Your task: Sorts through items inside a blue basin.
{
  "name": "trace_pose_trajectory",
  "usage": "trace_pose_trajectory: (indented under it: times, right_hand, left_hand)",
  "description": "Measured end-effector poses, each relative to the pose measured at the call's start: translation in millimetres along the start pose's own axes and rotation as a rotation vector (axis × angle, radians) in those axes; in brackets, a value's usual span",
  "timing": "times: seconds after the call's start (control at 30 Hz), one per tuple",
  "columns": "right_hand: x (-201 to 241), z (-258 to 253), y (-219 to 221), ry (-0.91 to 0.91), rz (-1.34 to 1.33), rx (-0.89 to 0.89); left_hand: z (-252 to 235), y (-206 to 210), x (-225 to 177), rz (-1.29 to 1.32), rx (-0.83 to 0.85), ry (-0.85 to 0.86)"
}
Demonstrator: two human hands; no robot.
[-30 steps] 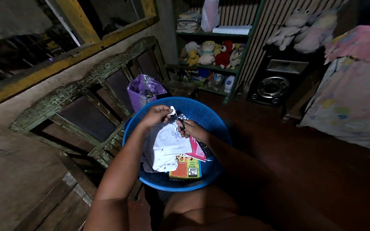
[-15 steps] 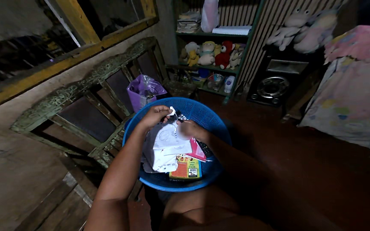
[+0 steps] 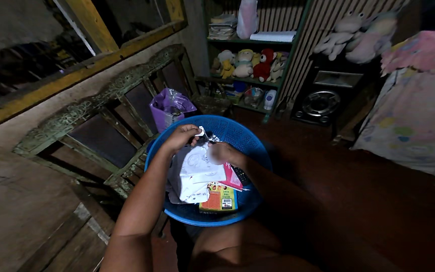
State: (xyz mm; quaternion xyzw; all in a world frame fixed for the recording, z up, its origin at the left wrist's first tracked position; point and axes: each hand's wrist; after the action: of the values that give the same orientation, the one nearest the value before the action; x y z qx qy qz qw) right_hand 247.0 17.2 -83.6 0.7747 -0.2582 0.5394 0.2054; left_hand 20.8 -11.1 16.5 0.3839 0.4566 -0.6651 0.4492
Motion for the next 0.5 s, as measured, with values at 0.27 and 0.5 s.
trace_pose_trajectory:
  times: [0.27,0.5]
  right_hand:
    - [4.0,1.1,0.3,-0.028,0.010,-0.014]
    - [10.5,1.3,2.8,-0.010,0.060,-0.049]
  left_hand:
    - [2.0,2.3,0.1,-0.082,0.062,0.003]
    - [1.5,0.8,0.1,-0.036,0.022,0.004]
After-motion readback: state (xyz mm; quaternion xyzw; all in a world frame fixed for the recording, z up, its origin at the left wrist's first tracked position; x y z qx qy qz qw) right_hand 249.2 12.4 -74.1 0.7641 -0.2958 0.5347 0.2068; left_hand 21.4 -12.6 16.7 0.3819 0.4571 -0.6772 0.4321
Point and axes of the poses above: each hand's wrist, its own z-axis away from the middle knuckle, its own y-axis out of the palm, x = y × z, and after that the axes turned 14 degrees about -y, right-handed
